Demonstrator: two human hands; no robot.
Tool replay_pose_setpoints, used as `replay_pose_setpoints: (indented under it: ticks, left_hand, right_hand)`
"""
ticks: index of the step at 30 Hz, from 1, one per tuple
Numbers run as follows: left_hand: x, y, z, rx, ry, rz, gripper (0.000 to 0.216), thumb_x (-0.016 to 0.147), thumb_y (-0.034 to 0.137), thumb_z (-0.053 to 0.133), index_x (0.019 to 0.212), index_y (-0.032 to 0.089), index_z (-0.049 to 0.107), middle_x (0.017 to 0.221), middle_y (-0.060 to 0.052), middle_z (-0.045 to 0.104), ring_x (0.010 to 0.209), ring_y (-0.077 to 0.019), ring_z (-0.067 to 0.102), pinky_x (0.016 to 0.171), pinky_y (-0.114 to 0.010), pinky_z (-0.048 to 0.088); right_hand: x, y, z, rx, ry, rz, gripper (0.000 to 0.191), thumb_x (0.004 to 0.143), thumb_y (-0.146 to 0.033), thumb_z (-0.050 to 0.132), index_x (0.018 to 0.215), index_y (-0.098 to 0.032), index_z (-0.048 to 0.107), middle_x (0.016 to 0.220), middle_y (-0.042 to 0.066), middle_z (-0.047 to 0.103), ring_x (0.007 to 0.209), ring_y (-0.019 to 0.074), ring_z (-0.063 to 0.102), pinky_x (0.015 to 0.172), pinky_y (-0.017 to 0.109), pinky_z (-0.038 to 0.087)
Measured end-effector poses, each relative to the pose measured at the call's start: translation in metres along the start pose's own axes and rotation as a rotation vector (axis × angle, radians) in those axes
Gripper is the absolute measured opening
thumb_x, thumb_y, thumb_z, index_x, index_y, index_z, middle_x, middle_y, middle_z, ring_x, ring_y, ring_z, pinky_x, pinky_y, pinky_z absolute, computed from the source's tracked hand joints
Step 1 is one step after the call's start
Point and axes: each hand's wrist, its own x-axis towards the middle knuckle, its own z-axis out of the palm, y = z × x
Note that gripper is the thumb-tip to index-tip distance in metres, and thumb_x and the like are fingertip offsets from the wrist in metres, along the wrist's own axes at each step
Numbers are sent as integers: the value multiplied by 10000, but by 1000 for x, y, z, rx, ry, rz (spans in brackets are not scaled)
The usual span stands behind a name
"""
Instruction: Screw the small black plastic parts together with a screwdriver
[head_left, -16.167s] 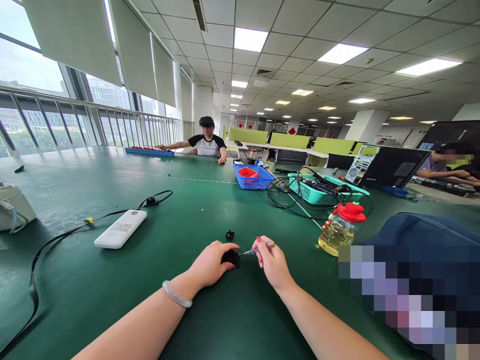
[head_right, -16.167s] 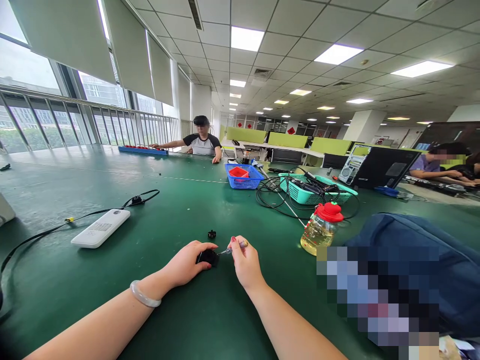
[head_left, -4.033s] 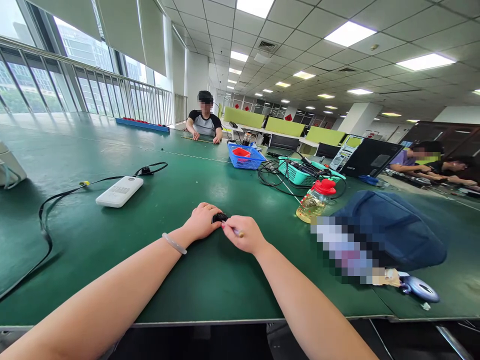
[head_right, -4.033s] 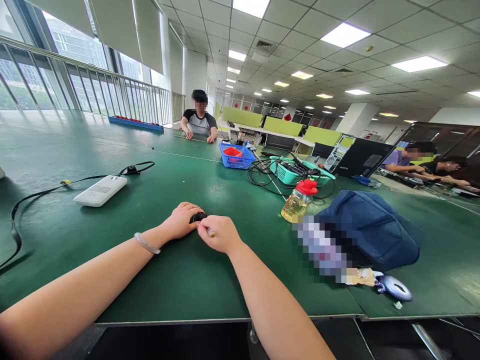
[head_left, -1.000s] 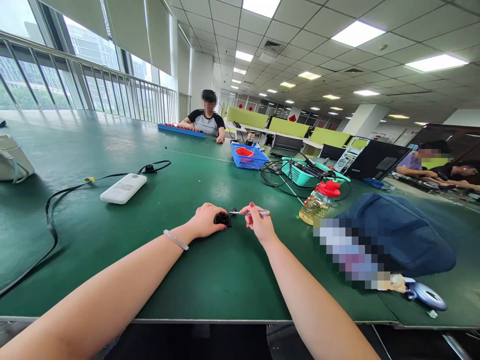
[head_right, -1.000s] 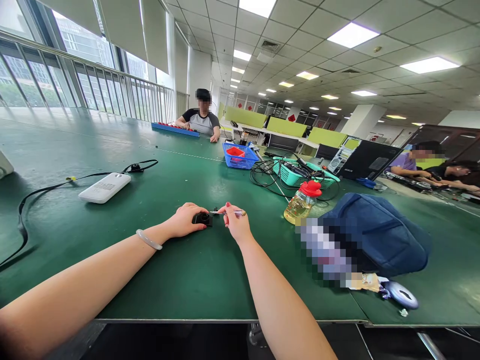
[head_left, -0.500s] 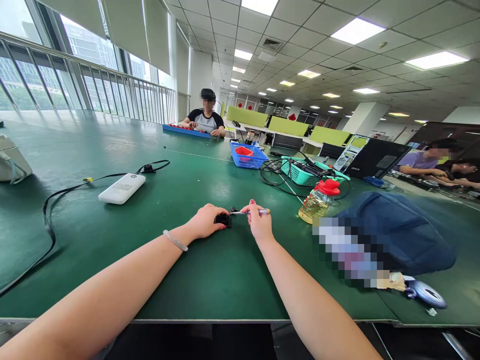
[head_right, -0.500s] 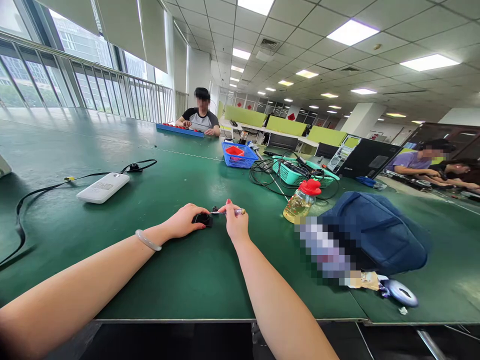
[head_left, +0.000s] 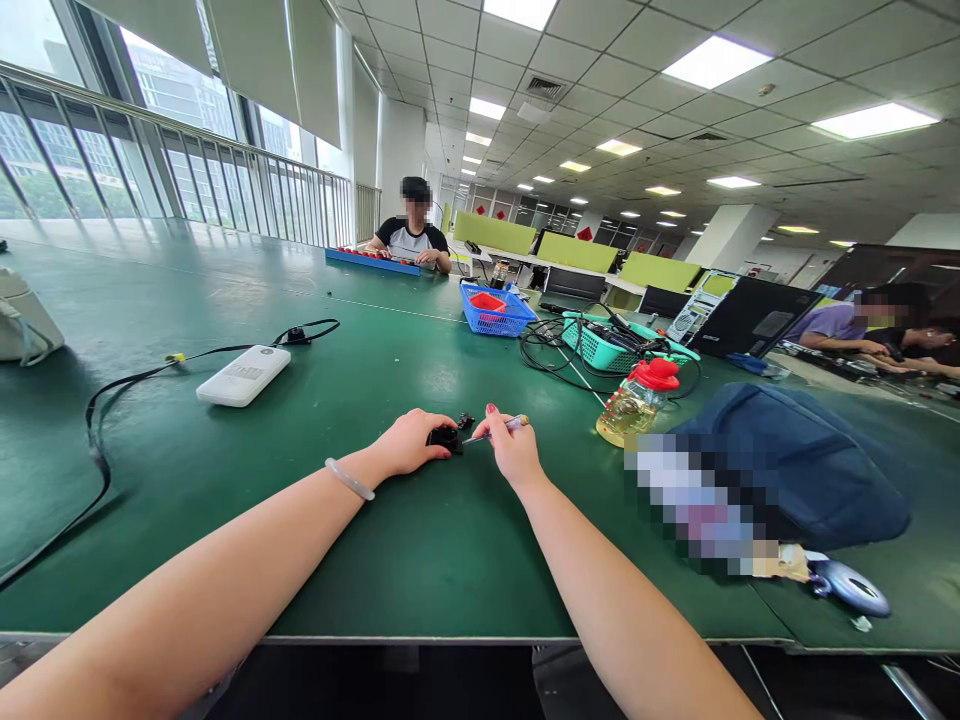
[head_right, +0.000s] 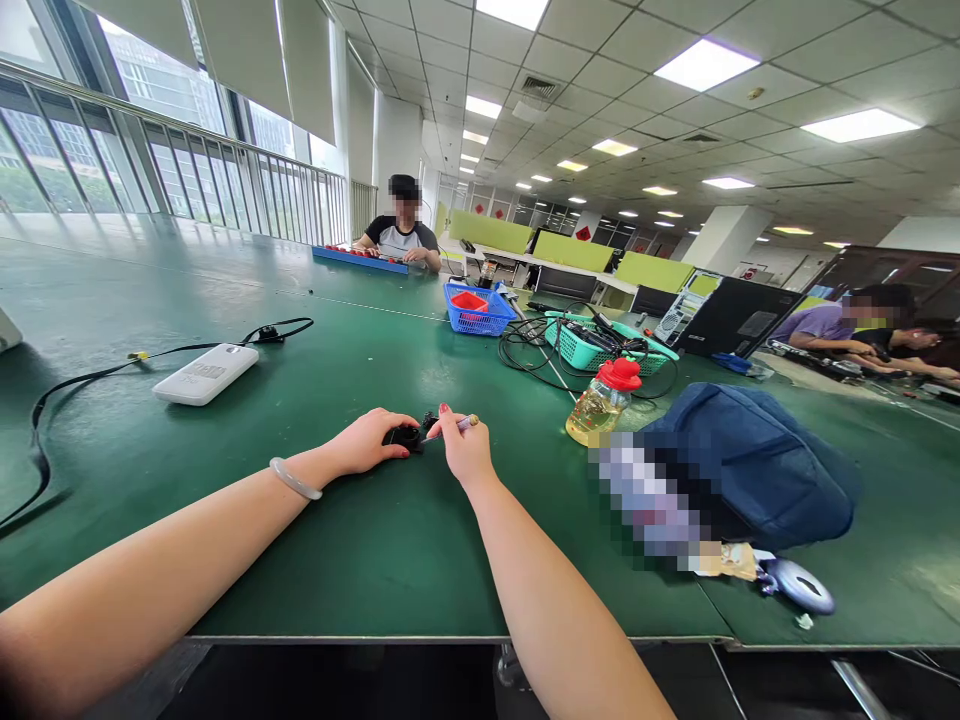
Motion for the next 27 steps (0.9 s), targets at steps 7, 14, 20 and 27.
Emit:
replay_pose_setpoints:
  ticks: [7, 14, 20, 27]
  left_hand:
    - [1, -2, 0, 22, 3, 24, 476, 777, 389, 688, 1232, 266, 624, 1110, -57, 714, 1066, -283, 620, 912, -376, 492]
    - [1, -1, -1, 26, 12, 80, 396, 820, 380, 643, 1193, 246, 644, 1063, -53, 727, 988, -259, 641, 866, -345, 493]
    - [1, 0, -1, 53, 6, 38, 479, 777, 372, 697, 1234, 250, 619, 1117, -62, 713, 1050, -278, 623, 895, -359, 487]
    - [-1, 4, -2, 27, -2, 61, 372, 812, 396, 640, 1148, 238, 648, 1122, -58, 703, 1056, -276, 612, 909, -377, 490]
  right_hand:
    - [-6, -7, 0, -108, -121, -216, 516, 911, -508, 444, 556, -227, 691, 503, 9, 525, 547, 169, 518, 599, 294, 405]
    - [-10, -11, 7, -162, -329, -337, 413, 930, -381, 453, 645, -240, 717, 702, 26, 687, 684, 183, 614, 686, 297, 439]
    - [-7, -7, 0, -53, -77, -218, 496, 918, -517, 438, 640, -212, 713, 532, 16, 538, 586, 175, 557, 576, 282, 404]
    - [1, 6, 4, -14, -204, -32, 511, 861, -619, 476, 675, -211, 721, 491, -26, 446, 465, 127, 437, 482, 260, 360]
